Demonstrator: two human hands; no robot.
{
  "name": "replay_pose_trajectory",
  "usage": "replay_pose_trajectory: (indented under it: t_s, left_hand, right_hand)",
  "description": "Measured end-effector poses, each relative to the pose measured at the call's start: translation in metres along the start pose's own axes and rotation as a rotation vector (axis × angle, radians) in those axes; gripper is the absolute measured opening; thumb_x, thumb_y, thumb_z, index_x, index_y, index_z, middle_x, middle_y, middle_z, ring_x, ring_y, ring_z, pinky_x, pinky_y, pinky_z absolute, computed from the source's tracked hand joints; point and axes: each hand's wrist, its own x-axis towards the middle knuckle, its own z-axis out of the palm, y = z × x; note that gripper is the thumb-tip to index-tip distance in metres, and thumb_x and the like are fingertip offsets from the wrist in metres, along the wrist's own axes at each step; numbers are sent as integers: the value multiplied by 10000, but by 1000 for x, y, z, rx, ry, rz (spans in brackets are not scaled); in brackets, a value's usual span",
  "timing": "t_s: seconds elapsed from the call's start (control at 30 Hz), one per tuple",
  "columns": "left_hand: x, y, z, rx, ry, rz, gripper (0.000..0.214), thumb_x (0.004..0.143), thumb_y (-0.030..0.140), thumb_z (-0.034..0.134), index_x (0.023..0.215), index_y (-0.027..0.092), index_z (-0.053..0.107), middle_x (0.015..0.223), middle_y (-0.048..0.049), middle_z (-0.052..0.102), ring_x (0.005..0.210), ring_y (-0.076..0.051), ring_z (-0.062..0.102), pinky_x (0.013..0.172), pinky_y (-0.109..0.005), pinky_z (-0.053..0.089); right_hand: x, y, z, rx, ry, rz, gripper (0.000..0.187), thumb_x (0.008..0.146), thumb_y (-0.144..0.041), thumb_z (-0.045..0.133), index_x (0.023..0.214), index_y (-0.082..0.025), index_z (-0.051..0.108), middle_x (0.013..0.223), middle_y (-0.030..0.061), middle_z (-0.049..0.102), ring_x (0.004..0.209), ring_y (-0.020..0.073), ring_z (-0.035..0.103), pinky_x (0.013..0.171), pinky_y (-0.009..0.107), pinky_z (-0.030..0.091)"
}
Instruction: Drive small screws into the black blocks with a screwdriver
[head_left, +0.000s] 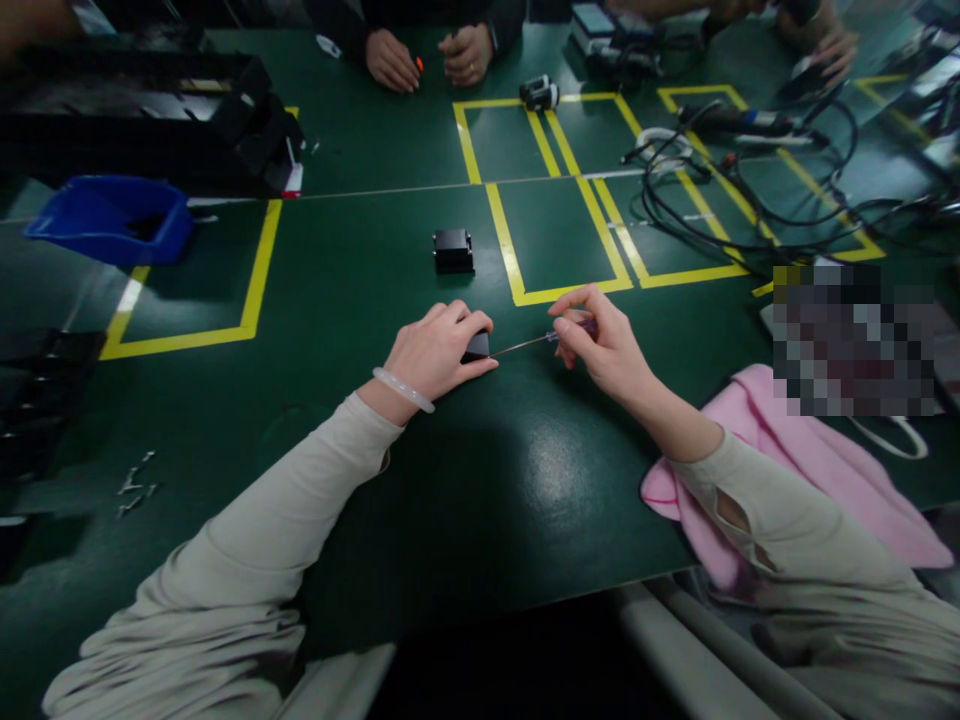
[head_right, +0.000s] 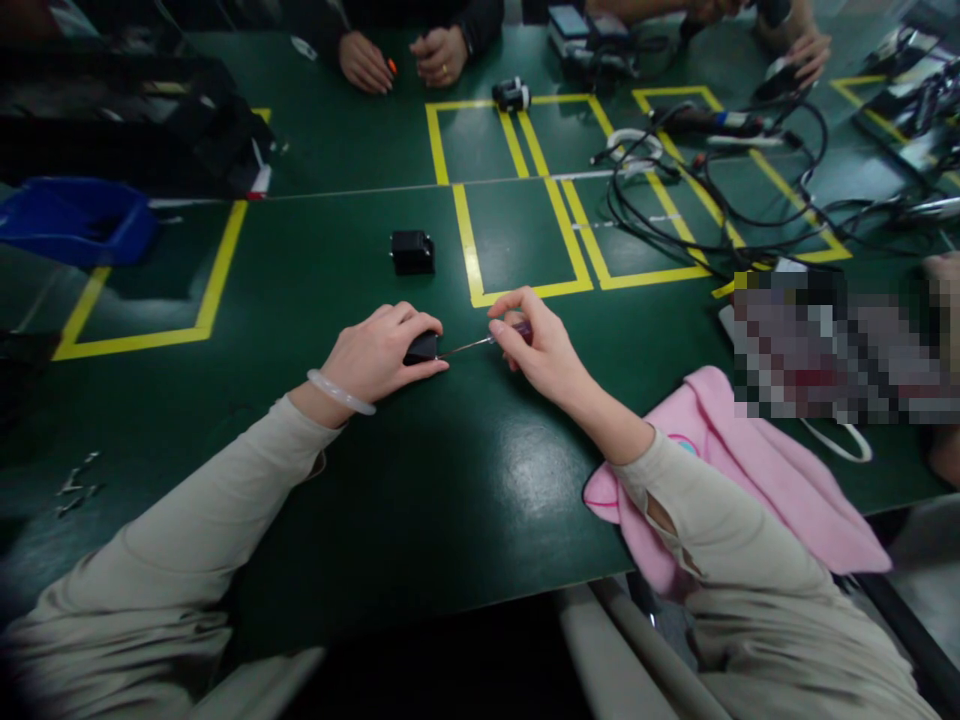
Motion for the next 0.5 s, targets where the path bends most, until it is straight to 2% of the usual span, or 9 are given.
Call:
replay_pose_trajectory:
  t_s: [0.1, 0.27, 0.33, 0.5]
  left_hand:
    - [0, -1, 0, -2, -4, 4, 387, 895, 507, 661, 1165, 241, 587, 1122, -59, 600, 1022, -235, 580, 630, -289, 441]
    - [0, -1, 1, 3, 3, 11, 386, 895, 510, 659, 1166, 244, 589, 1118, -56, 600, 1018, -237, 582, 635, -293, 444]
    - [0, -1, 1, 5, 5, 13, 389, 894, 510, 661, 1170, 245, 589, 1120, -57, 602, 1020, -237, 583, 634, -290, 442]
    - [0, 0, 1, 9, 14, 11, 389, 890, 506, 669, 1167, 244, 591, 1120, -57, 607, 1027, -241, 586, 639, -292, 446]
  right_hand:
    - [0, 0, 1, -32, -1, 31, 238, 964, -435, 595, 885, -212, 566, 522, -83, 493, 398, 72, 469, 420, 235, 353]
    - [0, 1, 2, 7, 42, -7, 216, 939, -405, 645, 1011, -231, 539, 617, -84, 505, 459, 81, 513, 475, 244, 413]
    - [0, 1, 3, 7, 48, -6, 228, 926, -408, 661, 1002, -231, 540, 653, -76, 525, 477, 79, 524, 488, 243, 424]
    - [-1, 0, 1, -39, -8, 43, 237, 947, -440, 624, 897, -222, 545, 540, -86, 504, 411, 73, 472, 428, 228, 346]
